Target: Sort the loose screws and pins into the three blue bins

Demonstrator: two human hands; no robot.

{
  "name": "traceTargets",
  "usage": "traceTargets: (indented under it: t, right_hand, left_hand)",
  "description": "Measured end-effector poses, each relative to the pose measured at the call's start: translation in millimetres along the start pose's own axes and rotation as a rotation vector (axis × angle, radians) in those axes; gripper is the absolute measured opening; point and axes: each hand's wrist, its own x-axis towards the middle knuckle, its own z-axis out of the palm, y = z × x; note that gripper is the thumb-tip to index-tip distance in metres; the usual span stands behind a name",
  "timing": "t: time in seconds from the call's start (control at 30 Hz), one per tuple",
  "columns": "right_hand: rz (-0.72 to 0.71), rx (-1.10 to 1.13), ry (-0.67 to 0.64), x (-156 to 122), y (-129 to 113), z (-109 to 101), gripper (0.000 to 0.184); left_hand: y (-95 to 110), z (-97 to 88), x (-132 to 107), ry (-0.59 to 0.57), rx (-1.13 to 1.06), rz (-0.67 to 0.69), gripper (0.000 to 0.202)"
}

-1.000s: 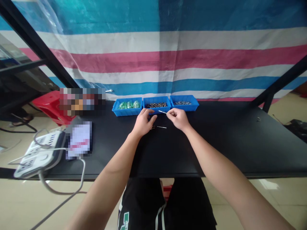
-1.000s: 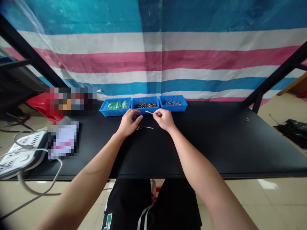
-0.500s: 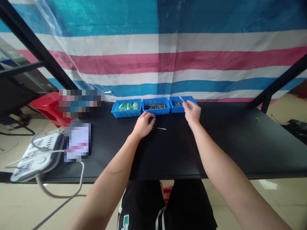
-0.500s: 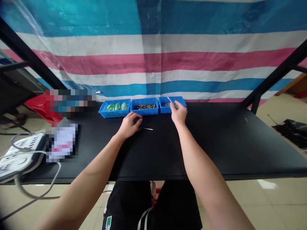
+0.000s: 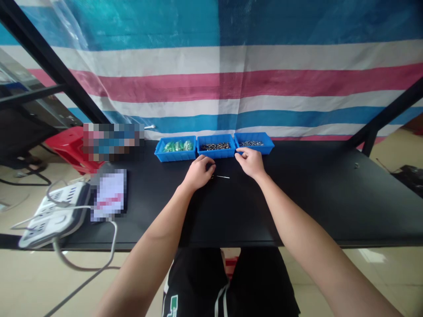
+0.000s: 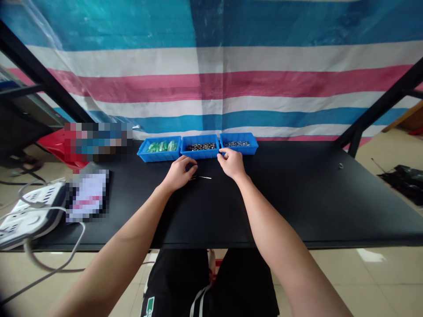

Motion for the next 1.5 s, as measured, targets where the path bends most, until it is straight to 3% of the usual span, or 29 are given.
traceTargets:
  t: [0.33,0.57,0.73,1.17,1.5]
  right_hand:
    - [-0.07,-0.032,-0.154,-10,-3,12,0.024]
    - [-0.167,-0.195,-0.364,-19,-16,15,0.026]
    - [-0.197,-0.331,-0.451,-22,-27,10,0.024]
    - [-0.263,-0.208,-0.532,-21,-25,5,0.017]
    - [-0.302,-0.234,-0.516,-21,-21,11,0.012]
  left_hand:
    - [5,-8.4,-2,-0.281,0.139,-0.002,0.038]
    - [-1,-6.1,0,-0.28,0.112,0.067,0.018]
    - [-4,-4.0,0,-0.265,0.097,0.094,0.016]
    - [-3,-4.9,1,-0.281,0.126,0.084,0.018]
    - [-3,-4.7,1,-0.269,0.123,0.093,0.018]
